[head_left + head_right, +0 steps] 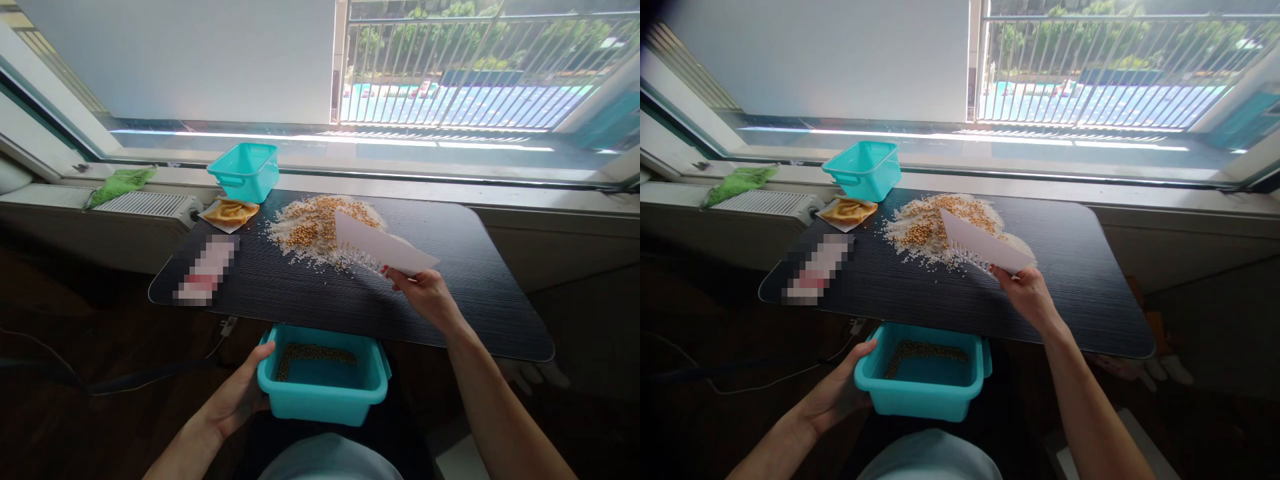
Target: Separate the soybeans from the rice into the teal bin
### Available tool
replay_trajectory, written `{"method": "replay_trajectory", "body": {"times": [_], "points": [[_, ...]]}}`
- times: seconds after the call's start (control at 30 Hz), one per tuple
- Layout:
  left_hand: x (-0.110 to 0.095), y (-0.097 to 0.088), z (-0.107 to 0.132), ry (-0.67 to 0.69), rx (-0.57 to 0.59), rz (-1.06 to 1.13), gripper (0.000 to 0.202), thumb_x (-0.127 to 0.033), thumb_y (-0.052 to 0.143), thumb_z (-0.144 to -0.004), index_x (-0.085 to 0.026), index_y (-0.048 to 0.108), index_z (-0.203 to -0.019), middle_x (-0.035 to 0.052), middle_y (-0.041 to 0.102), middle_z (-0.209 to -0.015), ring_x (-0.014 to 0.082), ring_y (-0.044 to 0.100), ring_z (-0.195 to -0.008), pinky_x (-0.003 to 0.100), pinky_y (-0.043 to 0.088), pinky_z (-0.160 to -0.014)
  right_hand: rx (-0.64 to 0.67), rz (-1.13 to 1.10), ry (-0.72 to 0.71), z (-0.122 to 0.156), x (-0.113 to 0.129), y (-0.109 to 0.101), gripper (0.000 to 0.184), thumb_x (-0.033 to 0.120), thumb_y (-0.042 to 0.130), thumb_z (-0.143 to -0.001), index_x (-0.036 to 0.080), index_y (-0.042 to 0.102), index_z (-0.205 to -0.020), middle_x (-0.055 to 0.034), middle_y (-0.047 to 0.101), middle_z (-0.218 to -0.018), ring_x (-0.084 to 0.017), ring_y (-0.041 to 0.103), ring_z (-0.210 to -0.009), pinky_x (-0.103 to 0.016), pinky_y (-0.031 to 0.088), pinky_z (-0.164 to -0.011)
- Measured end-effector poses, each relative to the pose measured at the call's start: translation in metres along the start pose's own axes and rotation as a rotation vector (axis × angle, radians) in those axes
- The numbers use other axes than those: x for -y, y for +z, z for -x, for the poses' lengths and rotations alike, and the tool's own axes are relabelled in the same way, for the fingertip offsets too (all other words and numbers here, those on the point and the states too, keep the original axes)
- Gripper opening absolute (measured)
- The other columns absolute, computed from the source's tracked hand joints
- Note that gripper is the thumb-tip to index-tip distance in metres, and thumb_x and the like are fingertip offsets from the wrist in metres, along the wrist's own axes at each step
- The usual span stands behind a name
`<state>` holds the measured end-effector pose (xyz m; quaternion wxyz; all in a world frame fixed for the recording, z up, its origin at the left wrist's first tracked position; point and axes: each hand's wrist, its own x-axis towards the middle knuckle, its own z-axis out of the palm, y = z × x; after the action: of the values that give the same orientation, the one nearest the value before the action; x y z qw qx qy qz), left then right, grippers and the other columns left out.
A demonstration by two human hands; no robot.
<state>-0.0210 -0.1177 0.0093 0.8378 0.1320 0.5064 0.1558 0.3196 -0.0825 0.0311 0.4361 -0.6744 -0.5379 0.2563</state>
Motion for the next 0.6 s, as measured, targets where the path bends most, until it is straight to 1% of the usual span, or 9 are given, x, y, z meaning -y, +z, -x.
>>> {"method": "replay_trajectory", "body": {"times": [0.13,0.23,0.4,0.5,0.6], "points": [[0.001,-0.001,-0.001,-0.004,0.012,0.013,0.071,-0.058,0.054,-0.082,-0.018,0.042,-0.140,0.0127,0.066,-0.125,0.0312,0.055,-0.122,0.041,0.048,-0.094,0.021,-0.010,0.099,0.006,0.002,-0.004,0.032,0.045,0.064,-0.076,0.015,0.074,-0.078,-0.0049,0.070,-0.068,-0.017,0.061,-0.058,-0.026,0.050,-0.052],[0.001,0.000,-0.001,0.004,0.018,0.024,0.071,-0.056,0.055,-0.082,-0.019,0.040,-0.141,0.0122,0.065,-0.127,0.0313,0.054,-0.123,0.042,0.047,-0.095,0.016,-0.030,0.110,0.014,0.001,-0.007,0.031,0.044,0.065,-0.074,0.015,0.074,-0.078,-0.0040,0.070,-0.066,-0.018,0.061,-0.059,-0.026,0.049,-0.051],[0.001,0.002,-0.002,0.009,0.032,0.032,0.070,-0.055,0.054,-0.083,-0.022,0.039,-0.142,0.0108,0.064,-0.129,0.0308,0.053,-0.124,0.042,0.046,-0.096,0.058,-0.044,0.104,0.024,-0.001,-0.011,0.032,0.045,0.067,-0.073,0.015,0.075,-0.080,-0.0044,0.071,-0.069,-0.019,0.062,-0.062,-0.027,0.051,-0.054],[0.001,0.002,-0.002,0.016,0.021,0.017,0.070,-0.056,0.054,-0.082,-0.022,0.040,-0.142,0.0106,0.064,-0.128,0.0308,0.053,-0.124,0.042,0.046,-0.096,0.049,-0.045,0.113,0.021,0.001,-0.009,0.034,0.046,0.065,-0.074,0.014,0.075,-0.081,-0.0050,0.072,-0.071,-0.020,0.063,-0.063,-0.029,0.052,-0.056],[0.001,0.002,-0.003,0.013,0.034,0.017,0.071,-0.057,0.054,-0.082,-0.021,0.040,-0.141,0.0107,0.065,-0.127,0.0310,0.053,-0.125,0.042,0.046,-0.096,0.028,-0.021,0.098,0.013,0.004,-0.005,0.034,0.047,0.064,-0.074,0.014,0.074,-0.077,-0.0055,0.071,-0.072,-0.020,0.063,-0.064,-0.029,0.051,-0.057]]}}
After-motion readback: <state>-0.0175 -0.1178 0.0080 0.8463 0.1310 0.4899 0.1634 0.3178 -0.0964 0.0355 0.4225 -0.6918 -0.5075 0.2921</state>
